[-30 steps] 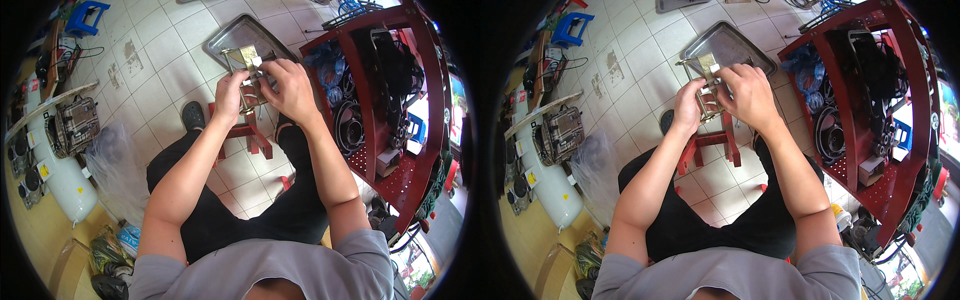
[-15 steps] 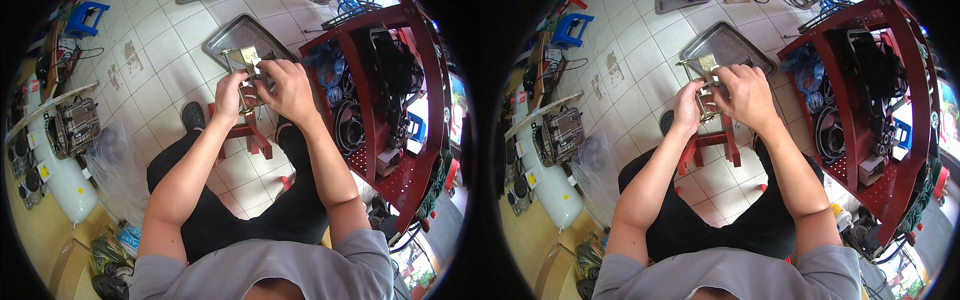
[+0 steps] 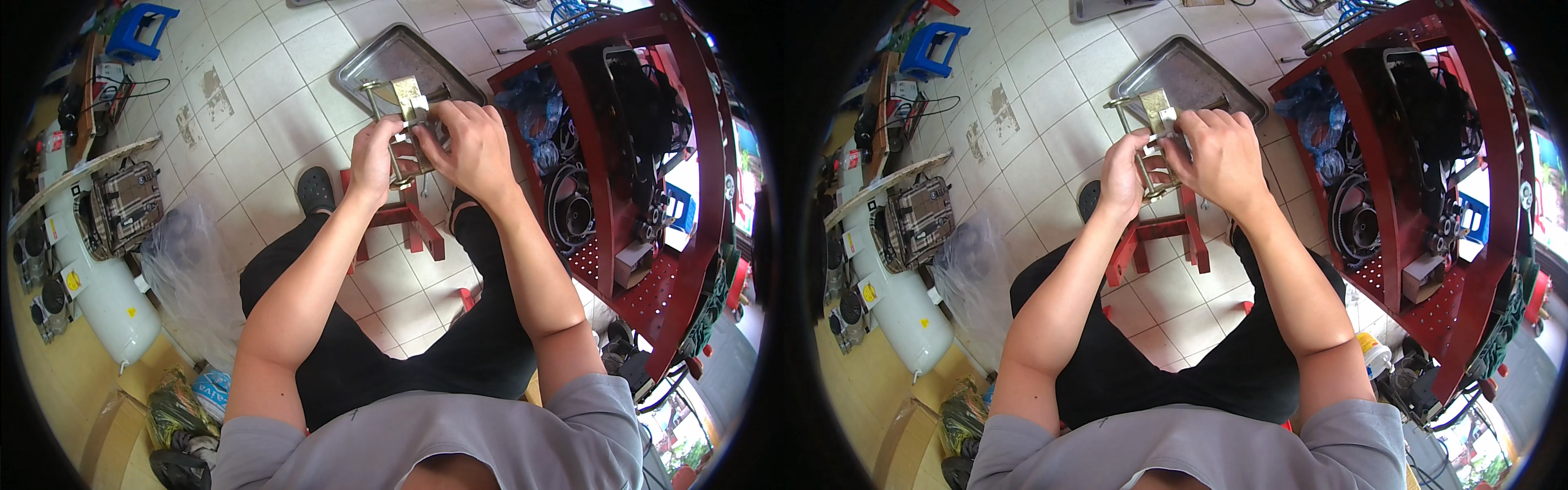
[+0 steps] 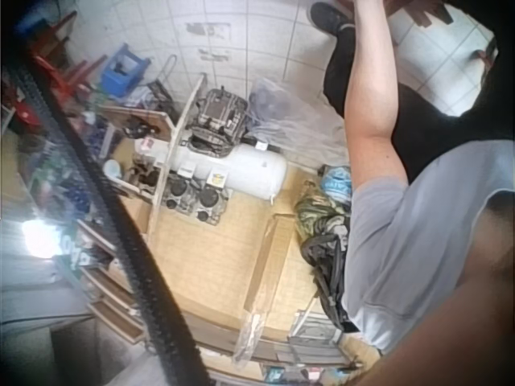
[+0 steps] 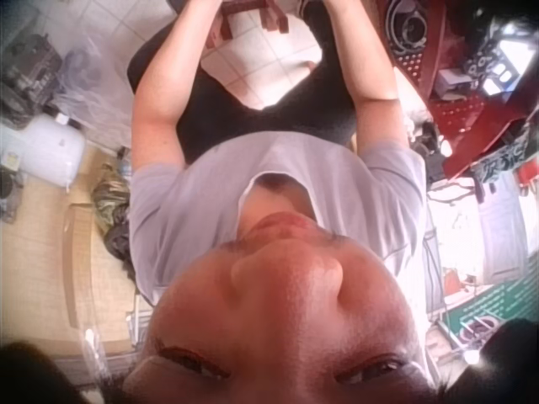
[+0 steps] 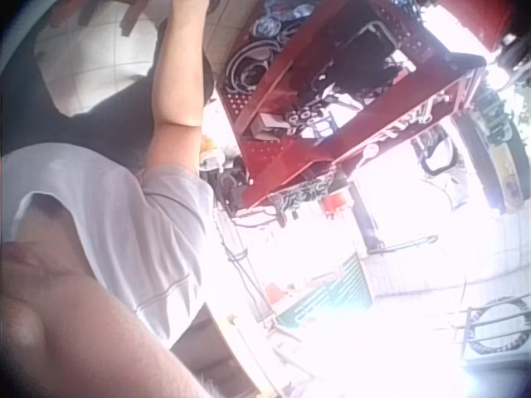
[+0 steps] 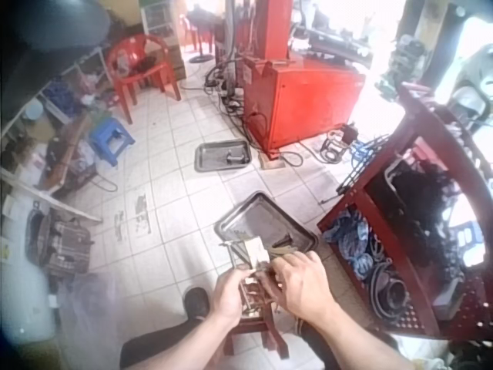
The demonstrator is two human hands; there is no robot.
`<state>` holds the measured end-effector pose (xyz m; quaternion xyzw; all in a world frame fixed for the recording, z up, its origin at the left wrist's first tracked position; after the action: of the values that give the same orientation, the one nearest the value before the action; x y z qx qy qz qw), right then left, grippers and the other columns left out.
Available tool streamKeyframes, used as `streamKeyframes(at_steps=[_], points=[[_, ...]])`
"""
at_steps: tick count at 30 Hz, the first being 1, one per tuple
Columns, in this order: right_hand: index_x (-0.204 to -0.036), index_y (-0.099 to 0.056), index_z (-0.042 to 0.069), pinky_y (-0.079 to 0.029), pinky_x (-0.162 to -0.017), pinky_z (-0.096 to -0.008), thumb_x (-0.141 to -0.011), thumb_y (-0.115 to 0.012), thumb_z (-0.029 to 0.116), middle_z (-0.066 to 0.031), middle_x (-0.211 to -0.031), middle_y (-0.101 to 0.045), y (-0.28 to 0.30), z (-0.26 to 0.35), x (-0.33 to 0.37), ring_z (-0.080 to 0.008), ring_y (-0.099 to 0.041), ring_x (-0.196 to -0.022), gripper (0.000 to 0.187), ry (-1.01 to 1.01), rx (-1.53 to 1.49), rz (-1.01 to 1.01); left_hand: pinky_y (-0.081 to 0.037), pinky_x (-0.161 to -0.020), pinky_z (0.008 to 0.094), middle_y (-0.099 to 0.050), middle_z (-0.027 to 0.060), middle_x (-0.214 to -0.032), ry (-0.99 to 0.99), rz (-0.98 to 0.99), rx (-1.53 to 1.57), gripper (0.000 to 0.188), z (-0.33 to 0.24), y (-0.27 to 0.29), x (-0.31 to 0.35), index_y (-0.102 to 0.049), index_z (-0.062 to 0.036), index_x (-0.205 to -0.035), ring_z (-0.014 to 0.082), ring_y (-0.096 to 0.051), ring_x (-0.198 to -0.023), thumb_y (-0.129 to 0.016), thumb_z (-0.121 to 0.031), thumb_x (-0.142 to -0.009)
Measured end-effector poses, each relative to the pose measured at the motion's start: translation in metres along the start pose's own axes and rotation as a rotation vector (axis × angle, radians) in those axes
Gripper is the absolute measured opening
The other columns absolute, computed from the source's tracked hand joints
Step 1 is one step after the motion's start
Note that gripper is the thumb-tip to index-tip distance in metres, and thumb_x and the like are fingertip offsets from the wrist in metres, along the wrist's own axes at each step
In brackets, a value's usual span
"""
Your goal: The person sits on a low stool and assembles a brass door lock mechanism by hand. They insert a latch bolt into the lock body, attach a curved metal strike plate, and secure the components with screws and washers. The person repeatedly picks up small parts from a metal tray, aligns them, and tightens them into the assembly.
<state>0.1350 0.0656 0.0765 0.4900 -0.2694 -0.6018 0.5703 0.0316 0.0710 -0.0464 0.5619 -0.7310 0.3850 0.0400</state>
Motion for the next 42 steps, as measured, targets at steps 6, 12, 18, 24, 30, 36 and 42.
streamKeyframes(at_steps=[6, 12, 18, 24, 30, 36, 42], points=[[-0.082, -0.06, 0.008, -0.04, -0.066, -0.0367, -0.072, -0.066, 0.019, -0.0061, -0.071, -0.058, -0.003, 0.001, 0.001, -0.0249, -0.058, -0.073, 0.016, 0.036, 0.023, 0.041, -0.052, -0.05, 0.0275, -0.059, 0.0083, -0.092, 0.001, -0.029, 0.052, 0.03, -0.003, -0.003, 0.003, -0.058, -0.0007, -0.102, 0.0169, -0.063, -0.067, -0.048, -0.024, -0.086], [-0.083, -0.06, 0.009, -0.04, -0.066, -0.0366, -0.072, -0.065, 0.017, -0.0068, -0.073, -0.058, -0.002, 0.003, 0.002, -0.0245, -0.058, -0.073, 0.014, 0.051, -0.047, 0.004, -0.053, -0.051, 0.028, -0.059, 0.0084, -0.093, 0.005, -0.023, 0.042, 0.03, -0.002, -0.003, 0.003, -0.058, -0.0004, -0.103, 0.017, -0.063, -0.067, -0.048, -0.023, -0.086], [-0.079, -0.059, 0.007, -0.04, -0.065, -0.0365, -0.073, -0.065, 0.02, -0.0063, -0.067, -0.058, 0.004, 0.003, -0.001, -0.0257, -0.059, -0.069, 0.015, 0.021, -0.093, -0.025, -0.053, -0.05, 0.0277, -0.059, 0.0083, -0.092, -0.007, -0.016, 0.029, 0.03, -0.001, -0.001, 0.001, -0.059, -0.0009, -0.102, 0.0168, -0.063, -0.066, -0.048, -0.024, -0.086], [-0.079, -0.059, 0.006, -0.04, -0.064, -0.0367, -0.074, -0.066, 0.022, -0.0064, -0.068, -0.059, 0.001, 0.0, -0.001, -0.0258, -0.059, -0.07, 0.018, -0.043, -0.048, 0.015, -0.053, -0.051, 0.0283, -0.06, 0.0083, -0.091, 0.004, -0.011, 0.043, 0.03, 0.0, -0.002, 0.001, -0.059, -0.0006, -0.102, 0.0165, -0.063, -0.067, -0.048, -0.023, -0.086], [-0.076, -0.058, 0.006, -0.04, -0.065, -0.0372, -0.073, -0.065, 0.019, -0.0069, -0.068, -0.06, -0.005, -0.004, 0.001, -0.0255, -0.06, -0.069, 0.015, -0.046, 0.022, 0.047, -0.053, -0.051, 0.029, -0.06, 0.0087, -0.09, 0.006, -0.001, 0.0, 0.031, 0.003, 0.001, 0.0, -0.059, 0.0003, -0.102, 0.017, -0.063, -0.069, -0.046, -0.024, -0.086], [-0.073, -0.058, 0.006, -0.04, -0.064, -0.0374, -0.072, -0.064, 0.018, -0.007, -0.065, -0.059, -0.002, 0.001, 0.001, -0.0255, -0.06, -0.068, 0.013, 0.003, -0.021, -0.005, -0.053, -0.052, 0.0296, -0.061, 0.0085, -0.091, 0.002, -0.003, 0.02, 0.031, 0.0, -0.003, 0.001, -0.059, 0.0004, -0.101, 0.0167, -0.062, -0.068, -0.047, -0.023, -0.085], [-0.075, -0.058, 0.006, -0.04, -0.064, -0.0371, -0.073, -0.064, 0.02, -0.0069, -0.066, -0.059, 0.002, 0.003, 0.0, -0.0258, -0.06, -0.067, 0.015, 0.007, -0.035, -0.032, -0.055, -0.054, 0.0309, -0.061, 0.0096, -0.092, -0.016, 0.023, 0.018, 0.031, 0.0, -0.002, 0.0, -0.058, 0.0017, -0.103, 0.0184, -0.064, -0.069, -0.045, -0.021, -0.086]])
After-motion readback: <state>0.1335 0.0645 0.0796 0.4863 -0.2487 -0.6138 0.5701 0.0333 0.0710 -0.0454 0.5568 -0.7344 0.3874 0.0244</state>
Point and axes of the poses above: each hand's wrist, its own x-axis away from the middle knuckle, its own y-axis out of the back of the hand, z = x × y, the point moved 9 cm from there along -x, towards the middle knuckle
